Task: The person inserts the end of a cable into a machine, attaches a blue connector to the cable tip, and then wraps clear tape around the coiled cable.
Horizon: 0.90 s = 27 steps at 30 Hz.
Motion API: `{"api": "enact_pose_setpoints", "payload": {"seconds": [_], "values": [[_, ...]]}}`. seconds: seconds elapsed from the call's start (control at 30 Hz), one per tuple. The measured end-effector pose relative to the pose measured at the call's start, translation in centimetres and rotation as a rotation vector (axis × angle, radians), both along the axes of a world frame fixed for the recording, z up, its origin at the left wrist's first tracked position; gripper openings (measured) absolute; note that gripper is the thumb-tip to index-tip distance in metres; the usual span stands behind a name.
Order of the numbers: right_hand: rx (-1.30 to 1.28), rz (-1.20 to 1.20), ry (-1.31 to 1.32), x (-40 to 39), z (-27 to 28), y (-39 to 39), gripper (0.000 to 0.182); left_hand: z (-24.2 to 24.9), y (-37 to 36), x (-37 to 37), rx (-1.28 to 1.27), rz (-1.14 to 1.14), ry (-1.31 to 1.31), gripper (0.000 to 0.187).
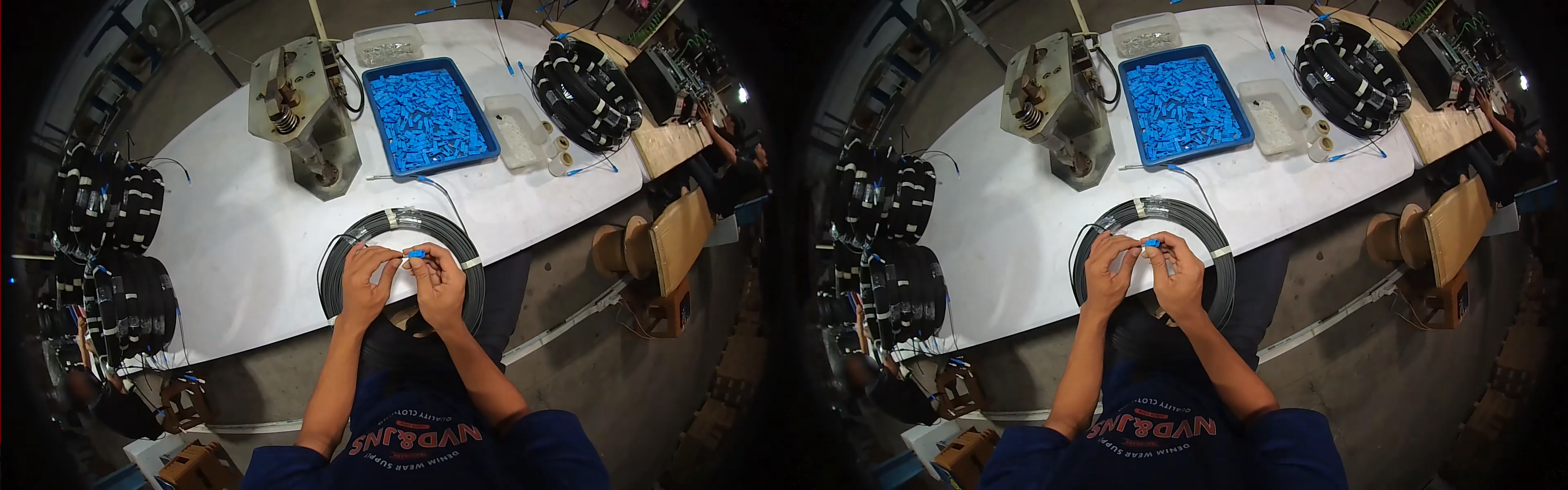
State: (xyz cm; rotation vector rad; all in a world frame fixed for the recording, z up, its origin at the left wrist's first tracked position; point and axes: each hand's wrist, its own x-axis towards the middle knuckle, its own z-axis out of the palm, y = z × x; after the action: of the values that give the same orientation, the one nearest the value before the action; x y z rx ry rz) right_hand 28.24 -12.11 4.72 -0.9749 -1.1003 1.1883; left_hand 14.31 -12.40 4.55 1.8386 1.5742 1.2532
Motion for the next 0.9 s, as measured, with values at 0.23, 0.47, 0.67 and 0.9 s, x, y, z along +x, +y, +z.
{"api": "enact_pose_setpoints", "payload": {"seconds": [0.23, 0.47, 0.67, 0.9], "values": [[0.024, -0.003, -0.049, 0.3, 1.3, 0.0, 0.018, 1.2, -0.1, -0.4, 0.035, 0.008, -0.104, 0.007], [0.123, -0.051, -0.152, 0.6, 1.2, -0.2, 0.017, 1.0, -0.5, 0.3, 0.050, -0.060, -0.068, 0.005], [0.147, -0.052, -0.222, 0.7, 1.5, -0.2, 0.015, 1.1, -0.1, 0.1, 0.081, -0.050, -0.047, 0.003], [0.186, -0.053, -0.260, 0.7, 1.6, 0.2, 0.015, 1.3, 0.6, -0.3, 0.107, -0.045, -0.021, 0.003]]}}
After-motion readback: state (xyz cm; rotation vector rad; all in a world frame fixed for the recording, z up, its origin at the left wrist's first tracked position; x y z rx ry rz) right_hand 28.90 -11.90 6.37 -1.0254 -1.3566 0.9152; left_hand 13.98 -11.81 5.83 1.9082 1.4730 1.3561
